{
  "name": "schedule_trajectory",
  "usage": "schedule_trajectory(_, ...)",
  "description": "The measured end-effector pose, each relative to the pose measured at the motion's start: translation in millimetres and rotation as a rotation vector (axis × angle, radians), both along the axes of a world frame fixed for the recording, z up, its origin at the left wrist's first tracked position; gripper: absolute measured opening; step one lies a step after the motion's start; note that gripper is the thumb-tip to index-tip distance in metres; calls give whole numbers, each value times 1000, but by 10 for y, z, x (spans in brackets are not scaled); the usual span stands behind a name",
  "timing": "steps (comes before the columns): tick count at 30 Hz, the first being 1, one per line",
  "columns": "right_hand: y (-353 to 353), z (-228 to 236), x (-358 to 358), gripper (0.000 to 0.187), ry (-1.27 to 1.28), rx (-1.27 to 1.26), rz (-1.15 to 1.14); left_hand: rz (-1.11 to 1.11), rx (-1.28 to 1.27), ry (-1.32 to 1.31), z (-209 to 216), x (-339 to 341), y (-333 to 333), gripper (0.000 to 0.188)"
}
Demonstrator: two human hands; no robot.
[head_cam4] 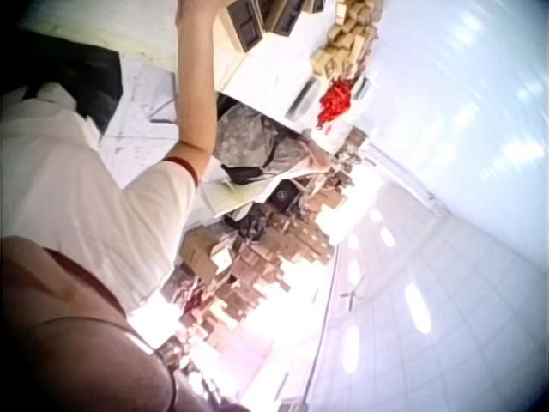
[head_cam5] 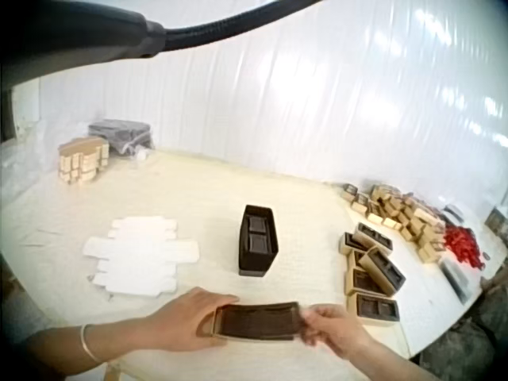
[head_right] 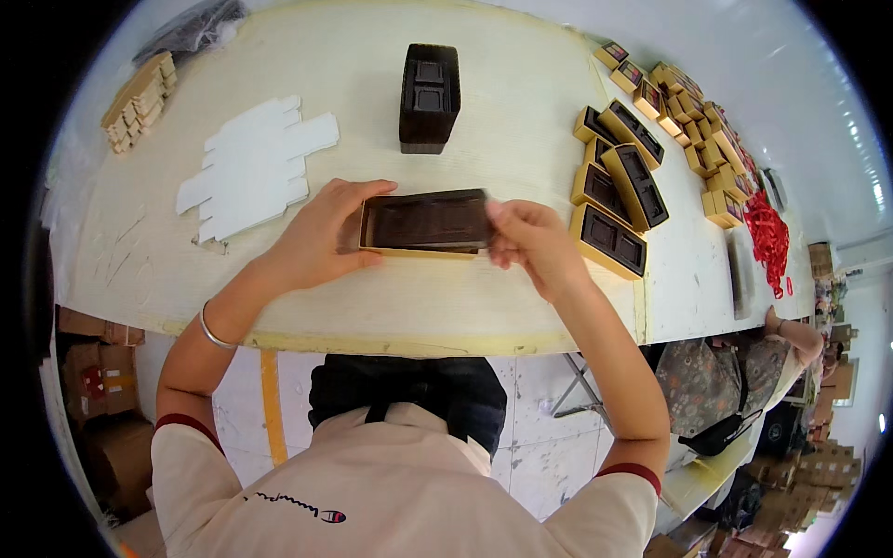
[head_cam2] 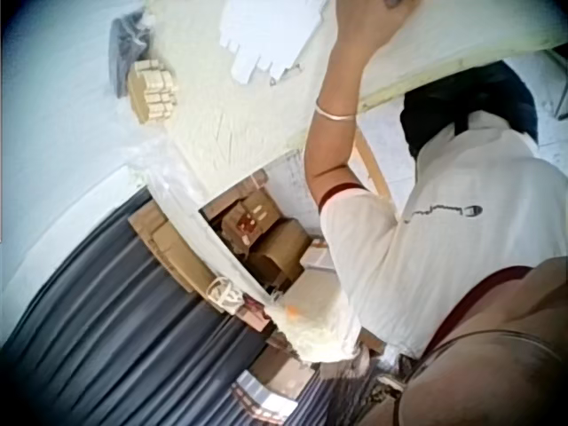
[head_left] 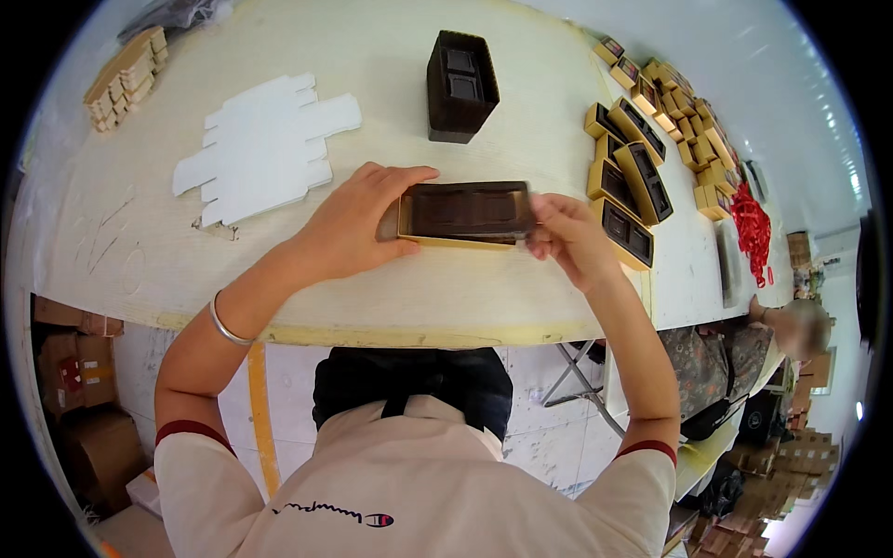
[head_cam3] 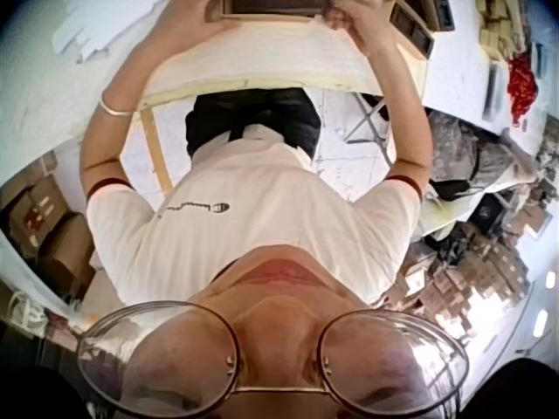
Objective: The person folds flat white cardboard pieces into small rectangular boxes, inserts a black plastic tray into each, and places the finished units on the table. The process repeats continuously with multiple identical items.
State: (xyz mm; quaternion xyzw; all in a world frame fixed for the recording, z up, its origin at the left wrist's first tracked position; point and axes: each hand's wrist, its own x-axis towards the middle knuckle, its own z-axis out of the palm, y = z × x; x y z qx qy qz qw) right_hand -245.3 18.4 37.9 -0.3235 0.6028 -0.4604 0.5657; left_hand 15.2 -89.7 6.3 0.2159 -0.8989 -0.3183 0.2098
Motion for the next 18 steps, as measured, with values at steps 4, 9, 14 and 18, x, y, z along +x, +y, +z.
schedule_trajectory(4,-26,-134,144,19,747,-475,81,26,-65,-30,-22,32,-37,71)
schedule_trajectory(9,2,-26,75,45,1238,-871,536,3,-114,17,-27,10,-14,72)
schedule_trajectory(14,-212,108,171,27,1366,-1066,676,-41,-226,57,-116,-130,-62,75)
schedule_trajectory(18,-278,146,227,21,1488,-1106,772,-60,-222,69,-141,-212,-124,77)
